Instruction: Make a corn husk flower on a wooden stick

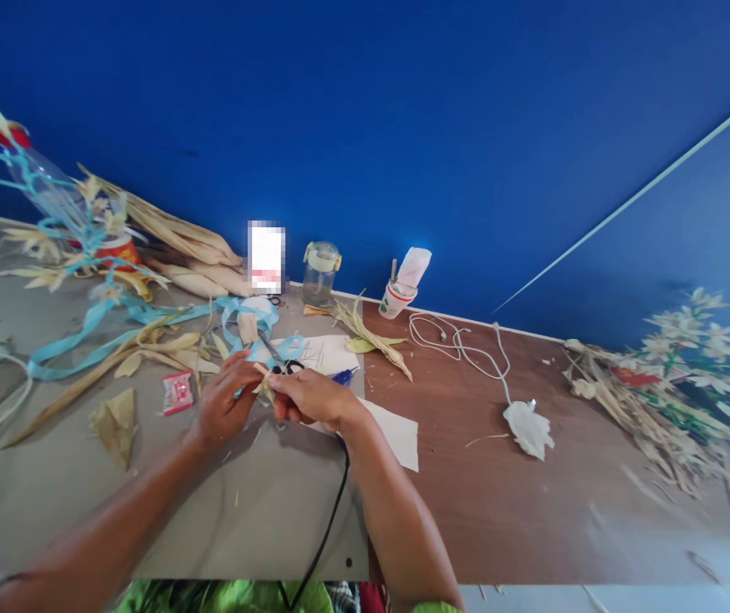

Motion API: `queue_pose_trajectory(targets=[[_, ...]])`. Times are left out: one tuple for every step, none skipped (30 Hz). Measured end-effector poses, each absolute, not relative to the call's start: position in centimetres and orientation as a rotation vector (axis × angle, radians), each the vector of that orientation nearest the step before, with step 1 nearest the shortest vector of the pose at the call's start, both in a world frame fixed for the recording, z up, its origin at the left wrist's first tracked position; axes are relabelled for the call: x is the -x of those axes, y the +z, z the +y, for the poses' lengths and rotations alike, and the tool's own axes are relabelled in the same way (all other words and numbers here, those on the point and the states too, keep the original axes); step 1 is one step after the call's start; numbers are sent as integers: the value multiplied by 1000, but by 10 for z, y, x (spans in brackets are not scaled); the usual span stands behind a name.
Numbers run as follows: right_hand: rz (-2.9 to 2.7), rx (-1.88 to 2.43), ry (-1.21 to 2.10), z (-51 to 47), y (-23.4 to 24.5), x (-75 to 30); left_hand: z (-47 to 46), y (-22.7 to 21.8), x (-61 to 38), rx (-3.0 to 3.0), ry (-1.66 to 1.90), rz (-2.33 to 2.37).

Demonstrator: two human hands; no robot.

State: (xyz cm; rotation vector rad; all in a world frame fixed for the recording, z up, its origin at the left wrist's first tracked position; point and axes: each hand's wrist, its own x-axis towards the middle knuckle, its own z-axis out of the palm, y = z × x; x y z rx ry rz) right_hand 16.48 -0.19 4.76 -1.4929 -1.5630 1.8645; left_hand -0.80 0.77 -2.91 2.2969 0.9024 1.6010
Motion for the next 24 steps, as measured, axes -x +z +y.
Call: queue_pose_trajectory(targets=[[-1553, 1487, 1890, -1, 46, -166, 8, -29, 8, -2295, 1608, 905], [-1539, 1478, 1915, -1, 45, -166, 8, -29, 8, -2295, 1617, 904], [-1522, 1469, 1940, 0, 45, -167, 8, -29, 8, -2294, 1626, 901], [-1500, 1461, 1966, 0, 44, -167, 8, -28, 8, -2297, 1631, 893], [-1477, 1453, 1993, 1, 44, -168, 8, -28, 8, -2301, 1633, 886], [-1453, 1443, 2017, 1, 43, -168, 8, -27, 8, -2304, 1635, 878], [-1432, 1430, 2041, 1, 43, -168, 7, -27, 8, -2308, 1632, 871], [-1411, 1417, 2065, 2, 43, -168, 7, -26, 8, -2310, 1628, 865], [-1390, 1404, 2087, 2, 43, -168, 7, -26, 8, -2311, 1624, 858], [-1367, 1392, 2108, 2, 42, -168, 7, -26, 8, -2309, 1617, 852], [-1343, 1382, 2130, 3, 41, -168, 6, -25, 8, -2303, 1608, 850], [-1321, 1374, 2154, 4, 41, -169, 6, -25, 8, -2297, 1599, 849], [-1300, 1364, 2178, 4, 40, -169, 6, -25, 8, -2292, 1592, 848], [-1280, 1352, 2202, 5, 39, -171, 6, -26, 8, -2287, 1590, 848], [-1254, 1332, 2218, 6, 38, -172, 6, -26, 8, -2284, 1589, 848], [-1223, 1306, 2226, 6, 38, -175, 7, -27, 9, -2280, 1595, 850], [-1186, 1270, 2224, 7, 38, -177, 8, -28, 9, -2274, 1609, 855], [-1149, 1230, 2215, 8, 39, -180, 8, -29, 9, -2266, 1628, 865], [-1113, 1192, 2197, 8, 39, -183, 9, -30, 9, -2256, 1644, 881], [-1082, 1164, 2169, 8, 40, -186, 10, -31, 9, -2245, 1656, 900], [-1058, 1152, 2141, 8, 41, -187, 10, -32, 9, -2232, 1662, 921], [-1035, 1155, 2112, 8, 42, -187, 10, -33, 9, -2217, 1661, 943], [-1010, 1166, 2076, 8, 42, -186, 10, -34, 9, -2196, 1658, 968], [-987, 1179, 2033, 7, 42, -183, 9, -35, 9, -2165, 1656, 1000]])
